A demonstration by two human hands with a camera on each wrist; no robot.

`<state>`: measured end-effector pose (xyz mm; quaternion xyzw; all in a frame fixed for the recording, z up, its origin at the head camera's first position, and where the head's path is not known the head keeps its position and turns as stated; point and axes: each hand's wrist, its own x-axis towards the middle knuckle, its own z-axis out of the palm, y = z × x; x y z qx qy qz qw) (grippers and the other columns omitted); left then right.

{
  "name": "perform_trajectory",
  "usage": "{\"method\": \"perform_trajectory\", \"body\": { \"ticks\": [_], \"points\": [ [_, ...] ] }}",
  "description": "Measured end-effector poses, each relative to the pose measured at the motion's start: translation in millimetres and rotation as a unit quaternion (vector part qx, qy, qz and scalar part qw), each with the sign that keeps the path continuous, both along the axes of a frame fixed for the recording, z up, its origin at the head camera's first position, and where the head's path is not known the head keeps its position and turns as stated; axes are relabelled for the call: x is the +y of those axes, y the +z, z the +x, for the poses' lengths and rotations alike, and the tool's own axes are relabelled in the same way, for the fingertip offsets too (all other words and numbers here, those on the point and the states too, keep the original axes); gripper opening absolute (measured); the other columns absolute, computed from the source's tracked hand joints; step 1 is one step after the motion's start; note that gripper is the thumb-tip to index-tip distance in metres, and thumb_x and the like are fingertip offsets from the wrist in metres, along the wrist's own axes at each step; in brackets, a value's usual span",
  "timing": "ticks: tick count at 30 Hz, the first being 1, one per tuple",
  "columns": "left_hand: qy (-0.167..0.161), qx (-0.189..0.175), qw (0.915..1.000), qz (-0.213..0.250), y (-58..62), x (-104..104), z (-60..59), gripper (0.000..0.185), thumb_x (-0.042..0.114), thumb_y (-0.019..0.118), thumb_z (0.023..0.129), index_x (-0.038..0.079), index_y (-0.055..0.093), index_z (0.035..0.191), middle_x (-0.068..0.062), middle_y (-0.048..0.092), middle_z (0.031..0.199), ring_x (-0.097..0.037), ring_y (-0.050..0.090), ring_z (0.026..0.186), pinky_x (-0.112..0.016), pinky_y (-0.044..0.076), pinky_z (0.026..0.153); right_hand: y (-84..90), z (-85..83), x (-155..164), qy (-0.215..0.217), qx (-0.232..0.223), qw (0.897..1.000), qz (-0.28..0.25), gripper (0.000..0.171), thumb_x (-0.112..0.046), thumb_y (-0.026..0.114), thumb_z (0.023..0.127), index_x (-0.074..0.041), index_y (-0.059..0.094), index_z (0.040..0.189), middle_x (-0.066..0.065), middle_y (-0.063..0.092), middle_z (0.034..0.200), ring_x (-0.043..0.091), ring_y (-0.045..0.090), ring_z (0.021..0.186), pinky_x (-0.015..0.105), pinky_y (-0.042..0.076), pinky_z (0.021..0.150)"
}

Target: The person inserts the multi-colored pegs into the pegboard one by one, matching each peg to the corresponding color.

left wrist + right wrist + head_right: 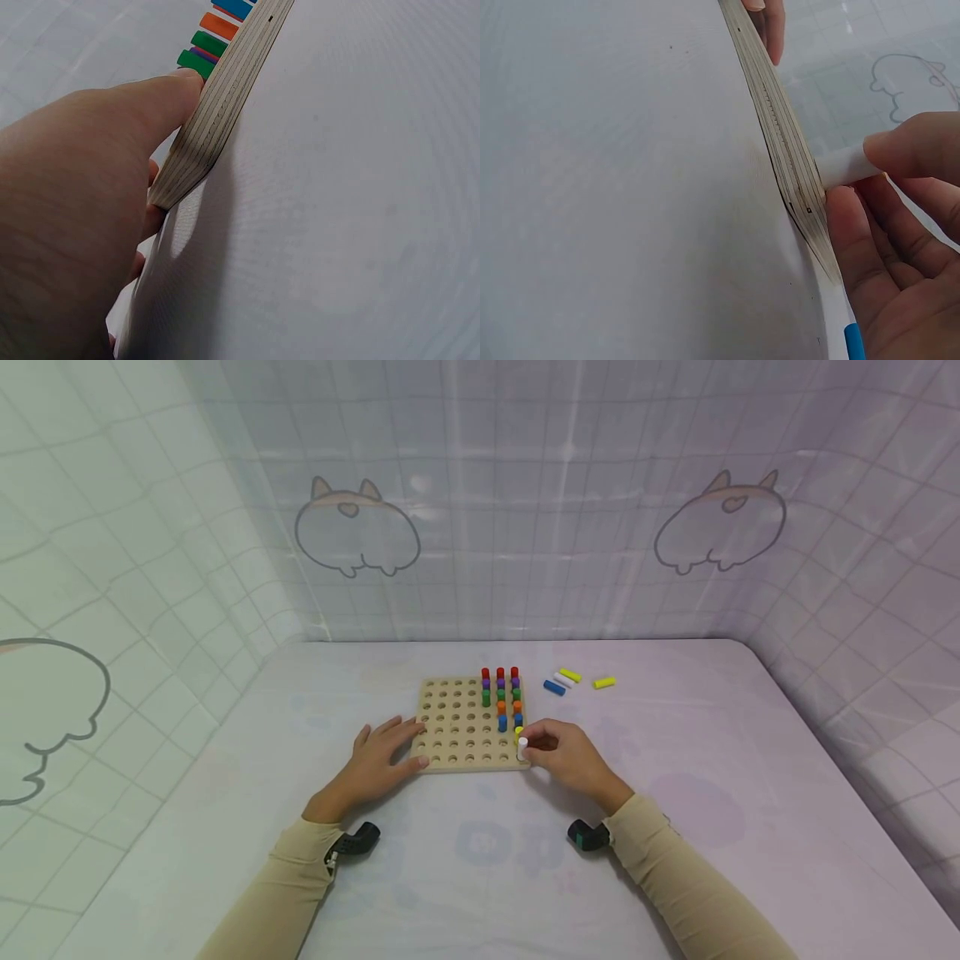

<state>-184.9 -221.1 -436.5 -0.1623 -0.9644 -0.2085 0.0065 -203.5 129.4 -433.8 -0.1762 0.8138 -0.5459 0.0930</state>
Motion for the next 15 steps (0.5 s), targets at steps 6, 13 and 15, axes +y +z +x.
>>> {"method": "perform_trajectory", "body": {
  "ticks": [6, 13, 15],
  "points": [
    [0.001, 0.003, 1.0, -0.001, -1.0, -0.5, -0.1, 0.069, 0.056, 0.056, 0.096, 0.018, 0.045, 0.153, -0.003, 0.039, 0.158, -0.031, 0.024, 0.149, -0.067, 0.001, 0.115, -0.1, 0.5, -0.9, 0.003, -0.004, 1.0, 0.002, 0.02, -0.015, 0.074, 0.092, -0.01, 0.07, 0.112, 0.005, 0.069, 0.108, 0.023, 0.064, 0.1, 0.034, 0.056, 0.085],
    [0.0, -0.001, 1.0, 0.001, 0.2, -0.1, 0.1, 0.069, 0.056, 0.057, 0.097, 0.018, 0.045, 0.153, -0.003, 0.039, 0.158, -0.031, 0.023, 0.149, -0.067, 0.0, 0.115, 0.6, 0.9, -1.0, 0.0, 0.003, 1.0, 0.002, 0.02, -0.015, 0.074, 0.092, -0.011, 0.07, 0.111, 0.004, 0.069, 0.106, 0.023, 0.064, 0.097, 0.035, 0.055, 0.084],
    [0.0, 0.0, 1.0, -0.001, 0.0, -0.3, 0.1, 0.069, 0.056, 0.057, 0.097, 0.018, 0.045, 0.153, -0.003, 0.039, 0.158, -0.031, 0.023, 0.149, -0.067, 0.001, 0.115, 0.6, 0.8, -1.3, -0.003, 0.006, 1.0, 0.003, 0.02, -0.015, 0.074, 0.092, -0.011, 0.07, 0.111, 0.004, 0.069, 0.106, 0.023, 0.064, 0.097, 0.035, 0.056, 0.083]
  ]
}}
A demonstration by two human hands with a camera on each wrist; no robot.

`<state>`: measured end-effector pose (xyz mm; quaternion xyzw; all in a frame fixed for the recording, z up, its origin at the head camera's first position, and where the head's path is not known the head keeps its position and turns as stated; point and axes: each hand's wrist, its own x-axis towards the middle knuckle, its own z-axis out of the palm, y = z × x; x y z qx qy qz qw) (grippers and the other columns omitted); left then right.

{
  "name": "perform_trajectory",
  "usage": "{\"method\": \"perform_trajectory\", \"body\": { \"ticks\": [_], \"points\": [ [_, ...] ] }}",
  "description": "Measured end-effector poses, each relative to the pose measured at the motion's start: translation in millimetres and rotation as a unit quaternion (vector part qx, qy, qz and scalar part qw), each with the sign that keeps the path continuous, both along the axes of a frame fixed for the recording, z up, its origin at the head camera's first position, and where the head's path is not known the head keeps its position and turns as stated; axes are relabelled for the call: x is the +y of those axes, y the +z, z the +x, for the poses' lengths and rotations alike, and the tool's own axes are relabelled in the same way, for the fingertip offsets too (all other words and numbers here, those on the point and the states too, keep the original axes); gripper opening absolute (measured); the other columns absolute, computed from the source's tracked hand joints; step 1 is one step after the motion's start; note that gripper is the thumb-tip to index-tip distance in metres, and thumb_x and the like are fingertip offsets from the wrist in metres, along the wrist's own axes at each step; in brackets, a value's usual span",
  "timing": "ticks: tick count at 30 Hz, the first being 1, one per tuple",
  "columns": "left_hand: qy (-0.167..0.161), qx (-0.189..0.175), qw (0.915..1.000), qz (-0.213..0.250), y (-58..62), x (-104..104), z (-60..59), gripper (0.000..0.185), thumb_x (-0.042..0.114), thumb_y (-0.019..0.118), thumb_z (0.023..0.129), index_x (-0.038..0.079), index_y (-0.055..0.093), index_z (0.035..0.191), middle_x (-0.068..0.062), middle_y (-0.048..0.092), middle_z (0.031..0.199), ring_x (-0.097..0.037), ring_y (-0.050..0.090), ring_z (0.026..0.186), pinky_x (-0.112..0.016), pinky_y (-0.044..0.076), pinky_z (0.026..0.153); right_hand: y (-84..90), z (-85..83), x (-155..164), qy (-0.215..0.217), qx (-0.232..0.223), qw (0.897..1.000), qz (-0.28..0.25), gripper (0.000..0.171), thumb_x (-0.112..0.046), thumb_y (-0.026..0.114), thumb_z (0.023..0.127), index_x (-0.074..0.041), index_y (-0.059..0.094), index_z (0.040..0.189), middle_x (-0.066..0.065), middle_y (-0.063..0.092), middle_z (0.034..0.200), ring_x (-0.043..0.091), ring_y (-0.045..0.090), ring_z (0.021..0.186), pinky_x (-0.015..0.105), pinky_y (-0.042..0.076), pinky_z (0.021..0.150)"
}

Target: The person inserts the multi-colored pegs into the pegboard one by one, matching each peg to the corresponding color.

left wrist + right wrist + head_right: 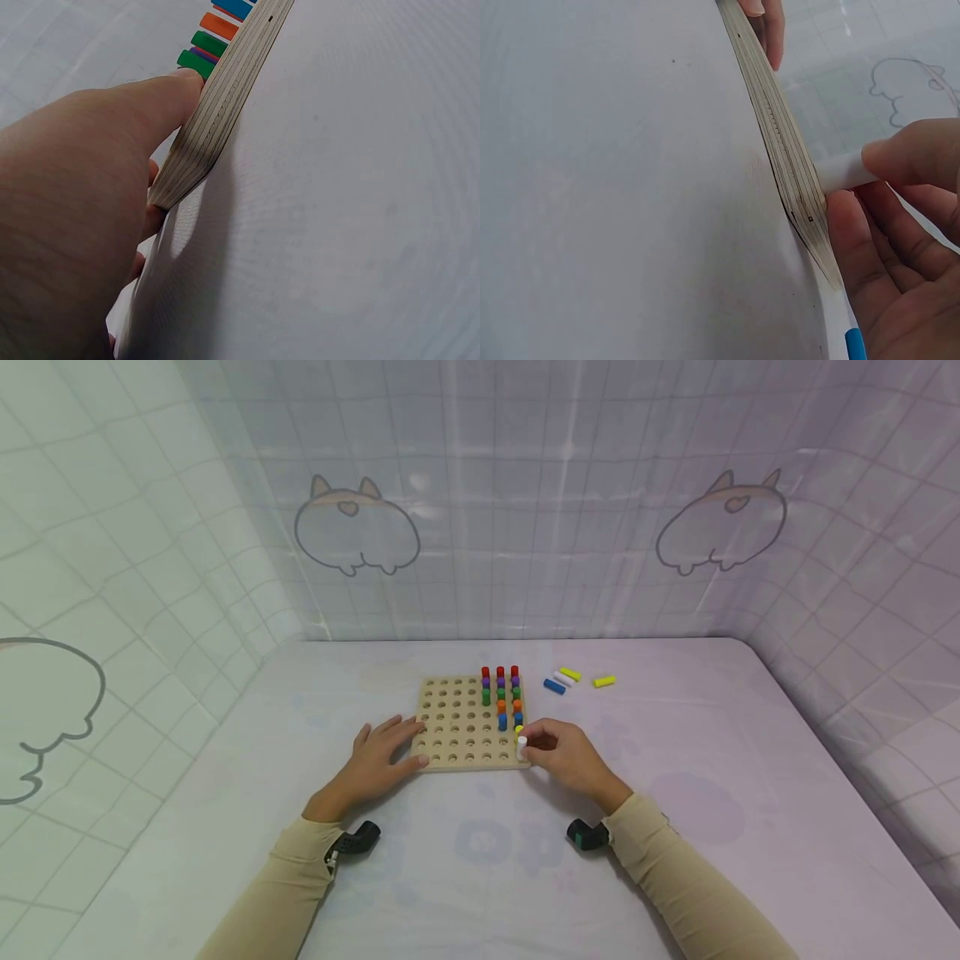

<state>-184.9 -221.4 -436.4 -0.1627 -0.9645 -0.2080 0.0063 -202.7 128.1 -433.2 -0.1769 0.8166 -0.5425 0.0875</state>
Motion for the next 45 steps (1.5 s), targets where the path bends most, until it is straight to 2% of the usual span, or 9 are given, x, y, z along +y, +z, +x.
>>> {"method": "perform_trajectory", "body": {
  "ticks": [12, 27, 33, 41, 45],
  "points": [
    [-0.003, 0.003, 1.0, 0.004, 0.6, 0, -0.1, 0.069, 0.055, 0.058, 0.096, 0.018, 0.044, 0.153, -0.004, 0.039, 0.158, -0.031, 0.023, 0.149, -0.068, 0.0, 0.114, 1.1, 0.2, 1, 0.0, 0.012, 1.0, 0.012, 0.02, -0.016, 0.074, 0.092, -0.01, 0.07, 0.111, 0.002, 0.069, 0.106, 0.021, 0.066, 0.1, 0.04, 0.055, 0.09],
    [-0.004, 0.007, 1.0, 0.004, 0.7, 0, -0.1, 0.069, 0.055, 0.058, 0.096, 0.019, 0.045, 0.153, -0.003, 0.039, 0.158, -0.03, 0.024, 0.149, -0.068, 0.001, 0.114, -0.5, -0.1, 2, -0.003, 0.009, 1.0, 0.017, 0.021, -0.017, 0.074, 0.092, -0.011, 0.07, 0.112, 0.002, 0.07, 0.107, 0.02, 0.066, 0.1, 0.04, 0.055, 0.089],
    [-0.005, 0.009, 0.9999, 0.002, -0.2, -1, -0.6, 0.068, 0.055, 0.057, 0.096, 0.019, 0.045, 0.153, -0.003, 0.04, 0.158, -0.03, 0.024, 0.149, -0.068, 0.001, 0.114, -1.8, -1.3, 4, 0.003, 0.011, 1.0, 0.009, 0.022, -0.017, 0.075, 0.091, -0.01, 0.071, 0.112, 0.003, 0.07, 0.109, 0.02, 0.066, 0.1, 0.038, 0.055, 0.089],
    [-0.007, 0.005, 1.0, 0.003, 0.3, -1, 0.1, 0.068, 0.054, 0.058, 0.097, 0.019, 0.044, 0.153, -0.004, 0.039, 0.158, -0.031, 0.024, 0.149, -0.067, 0.001, 0.114, -2.1, -5.1, 11, -0.002, 0.018, 1.0, 0.005, 0.02, -0.018, 0.075, 0.091, -0.014, 0.072, 0.11, 0.001, 0.07, 0.107, 0.019, 0.066, 0.099, 0.037, 0.054, 0.09],
    [-0.003, -0.002, 1.0, 0.005, 2.2, 1, 0.4, 0.069, 0.053, 0.058, 0.096, 0.018, 0.044, 0.154, -0.003, 0.039, 0.158, -0.031, 0.023, 0.149, -0.067, 0.0, 0.115, 2.7, -10.5, 21, -0.013, 0.02, 1.0, -0.013, 0.021, -0.019, 0.072, 0.094, -0.01, 0.07, 0.112, 0.004, 0.071, 0.108, 0.021, 0.067, 0.1, 0.031, 0.054, 0.089]
  ]
}}
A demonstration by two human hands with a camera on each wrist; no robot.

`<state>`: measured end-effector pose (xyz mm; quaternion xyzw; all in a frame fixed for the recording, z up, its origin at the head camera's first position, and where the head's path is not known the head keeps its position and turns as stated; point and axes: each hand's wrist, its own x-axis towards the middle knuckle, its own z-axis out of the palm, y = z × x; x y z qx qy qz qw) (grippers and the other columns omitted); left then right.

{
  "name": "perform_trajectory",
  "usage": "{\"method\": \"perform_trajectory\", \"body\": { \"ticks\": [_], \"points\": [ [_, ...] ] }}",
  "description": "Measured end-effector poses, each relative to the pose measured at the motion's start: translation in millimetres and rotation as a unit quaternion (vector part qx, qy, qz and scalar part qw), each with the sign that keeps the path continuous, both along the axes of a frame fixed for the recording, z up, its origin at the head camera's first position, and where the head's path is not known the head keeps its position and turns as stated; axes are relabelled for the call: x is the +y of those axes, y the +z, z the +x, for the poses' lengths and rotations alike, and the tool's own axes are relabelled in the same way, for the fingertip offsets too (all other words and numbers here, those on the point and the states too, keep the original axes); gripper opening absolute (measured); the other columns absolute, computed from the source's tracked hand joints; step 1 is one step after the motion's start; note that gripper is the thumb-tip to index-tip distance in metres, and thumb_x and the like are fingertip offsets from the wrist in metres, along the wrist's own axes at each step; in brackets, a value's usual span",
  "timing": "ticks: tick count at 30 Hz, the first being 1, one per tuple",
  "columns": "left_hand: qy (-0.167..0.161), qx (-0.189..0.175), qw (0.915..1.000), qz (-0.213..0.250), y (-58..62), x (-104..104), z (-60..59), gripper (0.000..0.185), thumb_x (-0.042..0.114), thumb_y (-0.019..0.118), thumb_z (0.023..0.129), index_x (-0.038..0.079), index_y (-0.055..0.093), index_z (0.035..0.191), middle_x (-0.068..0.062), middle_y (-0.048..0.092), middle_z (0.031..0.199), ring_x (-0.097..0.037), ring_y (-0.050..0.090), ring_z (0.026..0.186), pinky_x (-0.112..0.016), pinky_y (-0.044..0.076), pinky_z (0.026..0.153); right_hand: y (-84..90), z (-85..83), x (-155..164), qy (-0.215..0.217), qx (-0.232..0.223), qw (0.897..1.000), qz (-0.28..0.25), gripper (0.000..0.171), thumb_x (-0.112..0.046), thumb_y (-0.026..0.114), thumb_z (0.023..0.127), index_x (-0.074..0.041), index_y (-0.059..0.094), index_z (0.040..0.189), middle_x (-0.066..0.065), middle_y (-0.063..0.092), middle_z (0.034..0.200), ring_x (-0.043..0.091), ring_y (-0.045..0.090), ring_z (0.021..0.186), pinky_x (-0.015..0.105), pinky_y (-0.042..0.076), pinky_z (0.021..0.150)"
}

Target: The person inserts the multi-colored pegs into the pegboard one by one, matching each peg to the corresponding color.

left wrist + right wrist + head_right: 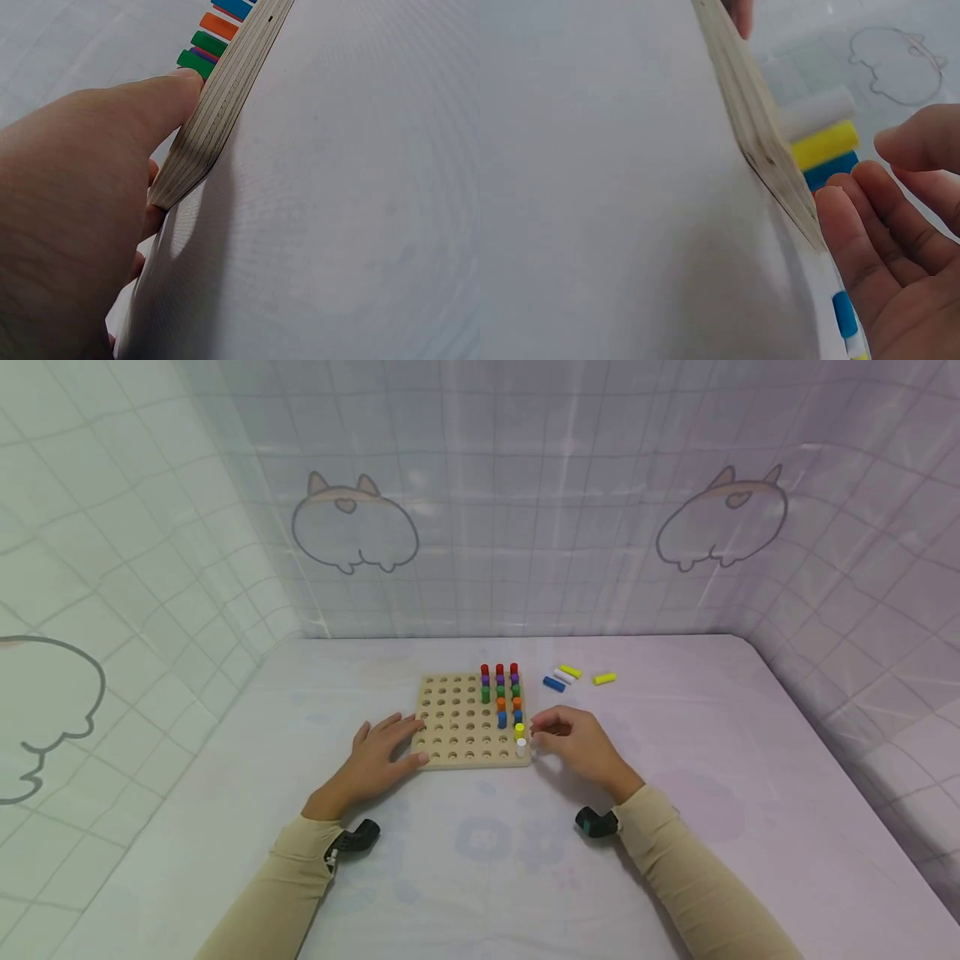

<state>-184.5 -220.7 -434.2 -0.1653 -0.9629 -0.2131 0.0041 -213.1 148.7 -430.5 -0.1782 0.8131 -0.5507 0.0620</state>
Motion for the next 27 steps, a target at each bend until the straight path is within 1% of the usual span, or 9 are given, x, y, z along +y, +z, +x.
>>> {"method": "perform_trajectory", "body": {
  "ticks": [4, 8, 12, 19, 22, 27],
  "points": [
    [-0.001, -0.002, 1.0, 0.004, 0.7, 0, 0.0, 0.069, 0.054, 0.059, 0.096, 0.019, 0.044, 0.154, -0.003, 0.039, 0.158, -0.031, 0.023, 0.149, -0.067, -0.001, 0.115, 3.3, -9.9, 10, -0.021, 0.0, 1.0, -0.022, 0.023, -0.019, 0.07, 0.096, -0.004, 0.069, 0.114, 0.009, 0.071, 0.111, 0.022, 0.067, 0.102, 0.023, 0.054, 0.087],
    [-0.003, -0.002, 1.0, 0.004, 1.4, 1, -0.3, 0.069, 0.056, 0.057, 0.096, 0.019, 0.044, 0.153, -0.003, 0.039, 0.158, -0.03, 0.023, 0.149, -0.067, 0.0, 0.115, 2.4, -22.9, 20, -0.053, -0.001, 0.998, -0.035, 0.023, -0.017, 0.069, 0.096, -0.002, 0.068, 0.114, 0.013, 0.07, 0.112, 0.023, 0.066, 0.102, 0.019, 0.053, 0.084],
    [0.0, 0.0, 1.0, 0.008, 1.6, 1, 0.9, 0.069, 0.055, 0.058, 0.096, 0.018, 0.045, 0.152, -0.004, 0.04, 0.157, -0.032, 0.024, 0.149, -0.068, 0.0, 0.114, 1.3, -35.9, 25, -0.081, -0.003, 0.996, -0.034, 0.025, -0.017, 0.069, 0.096, -0.002, 0.067, 0.115, 0.014, 0.068, 0.114, 0.024, 0.064, 0.101, 0.02, 0.053, 0.083],
    [0.0, -0.003, 0.9999, 0.011, -1.2, 0, 0.9, 0.069, 0.055, 0.058, 0.096, 0.019, 0.044, 0.153, -0.004, 0.04, 0.158, -0.031, 0.024, 0.149, -0.067, 0.0, 0.115, -3.9, -55.2, 22, -0.142, -0.002, 0.99, -0.024, 0.025, -0.016, 0.066, 0.098, -0.005, 0.064, 0.12, 0.009, 0.064, 0.117, 0.022, 0.062, 0.103, 0.022, 0.053, 0.083],
    [0.001, -0.006, 0.9999, 0.014, -0.7, 2, 1.3, 0.069, 0.054, 0.059, 0.095, 0.019, 0.045, 0.153, -0.004, 0.04, 0.158, -0.032, 0.024, 0.149, -0.067, 0.0, 0.114, -6.0, -62.4, 21, -0.157, -0.007, 0.987, -0.021, 0.027, -0.016, 0.063, 0.098, -0.004, 0.063, 0.123, 0.01, 0.064, 0.119, 0.023, 0.06, 0.104, 0.022, 0.053, 0.084],
    [0.002, -0.005, 1.0, 0.006, 0.9, 3, 2.0, 0.069, 0.054, 0.059, 0.095, 0.019, 0.044, 0.153, -0.004, 0.039, 0.158, -0.032, 0.024, 0.149, -0.068, 0.0, 0.114, -8.9, -71.2, 19, -0.168, -0.011, 0.986, -0.023, 0.029, -0.017, 0.063, 0.099, -0.002, 0.061, 0.125, 0.012, 0.062, 0.119, 0.024, 0.06, 0.103, 0.026, 0.053, 0.083]
  ]
}}
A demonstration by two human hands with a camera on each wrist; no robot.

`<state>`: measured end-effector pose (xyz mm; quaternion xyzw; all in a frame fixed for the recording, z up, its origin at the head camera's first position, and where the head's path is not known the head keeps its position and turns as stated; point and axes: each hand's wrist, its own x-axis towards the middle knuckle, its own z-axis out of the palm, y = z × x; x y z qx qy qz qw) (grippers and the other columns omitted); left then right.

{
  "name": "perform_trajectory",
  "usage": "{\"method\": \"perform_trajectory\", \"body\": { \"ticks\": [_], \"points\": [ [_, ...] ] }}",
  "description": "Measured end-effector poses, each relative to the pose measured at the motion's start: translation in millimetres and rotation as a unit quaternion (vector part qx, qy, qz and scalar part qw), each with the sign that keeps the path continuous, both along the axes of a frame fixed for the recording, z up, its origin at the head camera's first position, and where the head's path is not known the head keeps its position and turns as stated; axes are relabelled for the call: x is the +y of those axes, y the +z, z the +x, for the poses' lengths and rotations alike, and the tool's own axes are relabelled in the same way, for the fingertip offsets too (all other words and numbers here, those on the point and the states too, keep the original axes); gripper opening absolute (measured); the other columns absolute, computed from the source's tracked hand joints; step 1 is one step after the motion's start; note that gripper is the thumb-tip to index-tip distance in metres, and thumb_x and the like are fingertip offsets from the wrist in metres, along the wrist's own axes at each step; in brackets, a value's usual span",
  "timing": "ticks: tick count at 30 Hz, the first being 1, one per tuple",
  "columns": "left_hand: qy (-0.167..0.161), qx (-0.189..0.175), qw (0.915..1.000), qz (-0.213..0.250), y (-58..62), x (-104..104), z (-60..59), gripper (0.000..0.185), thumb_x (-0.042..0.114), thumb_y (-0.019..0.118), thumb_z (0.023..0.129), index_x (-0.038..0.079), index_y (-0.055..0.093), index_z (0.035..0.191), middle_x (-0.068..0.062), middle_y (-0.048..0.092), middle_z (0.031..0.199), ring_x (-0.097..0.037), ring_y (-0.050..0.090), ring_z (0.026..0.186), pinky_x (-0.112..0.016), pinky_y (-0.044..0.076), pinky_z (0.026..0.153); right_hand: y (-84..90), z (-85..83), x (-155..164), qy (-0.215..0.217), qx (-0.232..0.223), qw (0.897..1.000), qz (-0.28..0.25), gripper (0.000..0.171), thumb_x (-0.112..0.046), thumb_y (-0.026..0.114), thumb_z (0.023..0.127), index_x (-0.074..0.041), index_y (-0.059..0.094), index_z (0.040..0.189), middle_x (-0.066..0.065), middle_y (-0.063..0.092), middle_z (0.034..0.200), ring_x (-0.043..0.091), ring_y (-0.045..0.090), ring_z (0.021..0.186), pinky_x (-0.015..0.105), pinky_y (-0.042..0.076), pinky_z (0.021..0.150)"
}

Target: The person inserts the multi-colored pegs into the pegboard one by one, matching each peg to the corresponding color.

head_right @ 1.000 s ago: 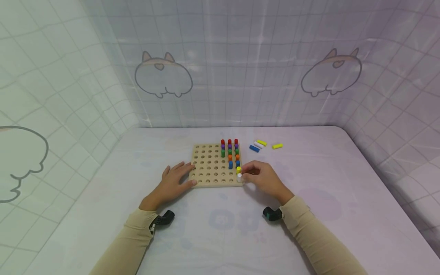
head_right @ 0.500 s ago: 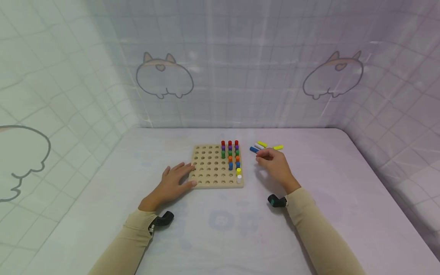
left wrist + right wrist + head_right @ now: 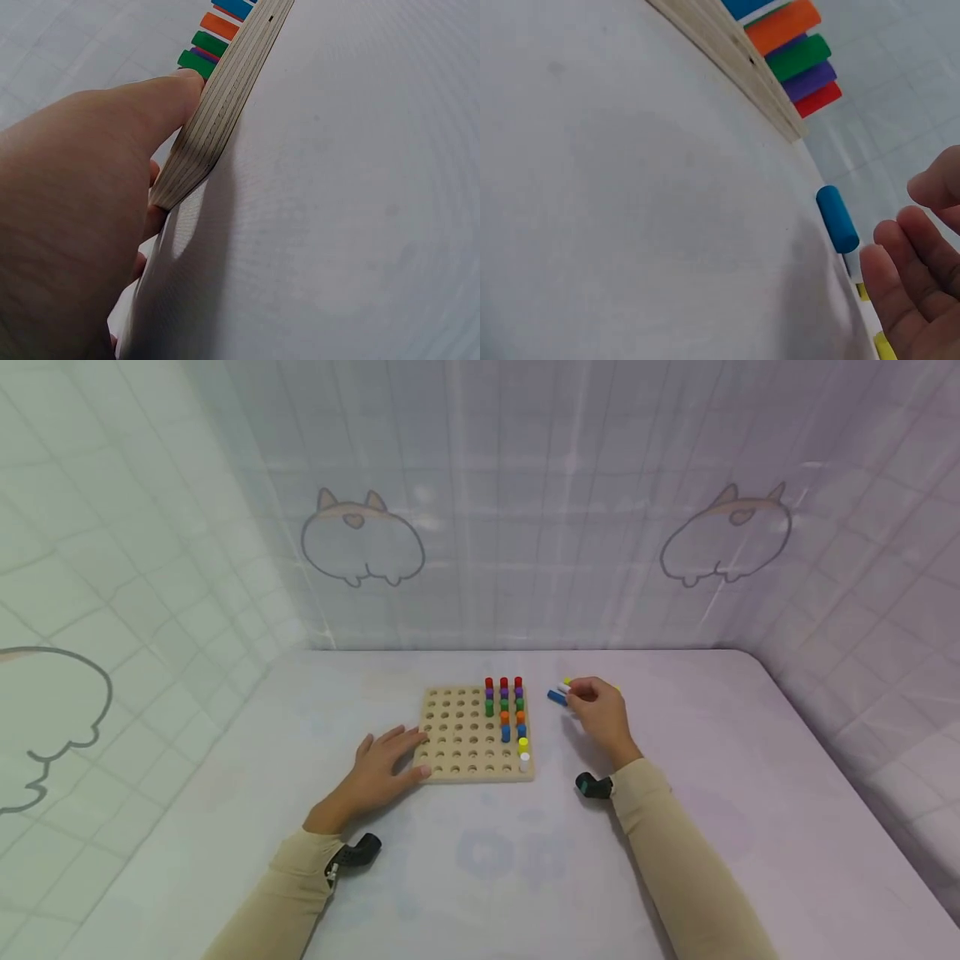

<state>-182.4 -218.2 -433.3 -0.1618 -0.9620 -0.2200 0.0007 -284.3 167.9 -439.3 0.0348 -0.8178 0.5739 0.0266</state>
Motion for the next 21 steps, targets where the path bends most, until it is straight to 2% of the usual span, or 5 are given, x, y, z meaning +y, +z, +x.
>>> {"method": "perform_trajectory", "body": {
  "ticks": [13, 21],
  "points": [
    [-0.006, 0.013, 0.9999, -0.001, -3.1, -2, 1.9, 0.068, 0.053, 0.059, 0.096, 0.019, 0.045, 0.153, -0.004, 0.041, 0.157, -0.032, 0.025, 0.149, -0.068, 0.001, 0.114, -13.7, -13.7, 9, -0.049, 0.01, 0.999, 0.006, 0.031, -0.018, 0.062, 0.098, -0.003, 0.063, 0.125, 0.014, 0.064, 0.115, 0.022, 0.062, 0.093, 0.023, 0.051, 0.072],
    [-0.007, 0.013, 0.9999, -0.006, 1.2, -1, 3.0, 0.068, 0.053, 0.058, 0.096, 0.018, 0.045, 0.153, -0.004, 0.041, 0.157, -0.031, 0.024, 0.149, -0.069, 0.001, 0.114, -7.9, -16.2, 1, -0.02, -0.004, 1.0, 0.016, 0.027, -0.02, 0.063, 0.099, -0.006, 0.063, 0.123, 0.011, 0.062, 0.117, 0.025, 0.058, 0.1, 0.03, 0.052, 0.08]
  ]
}}
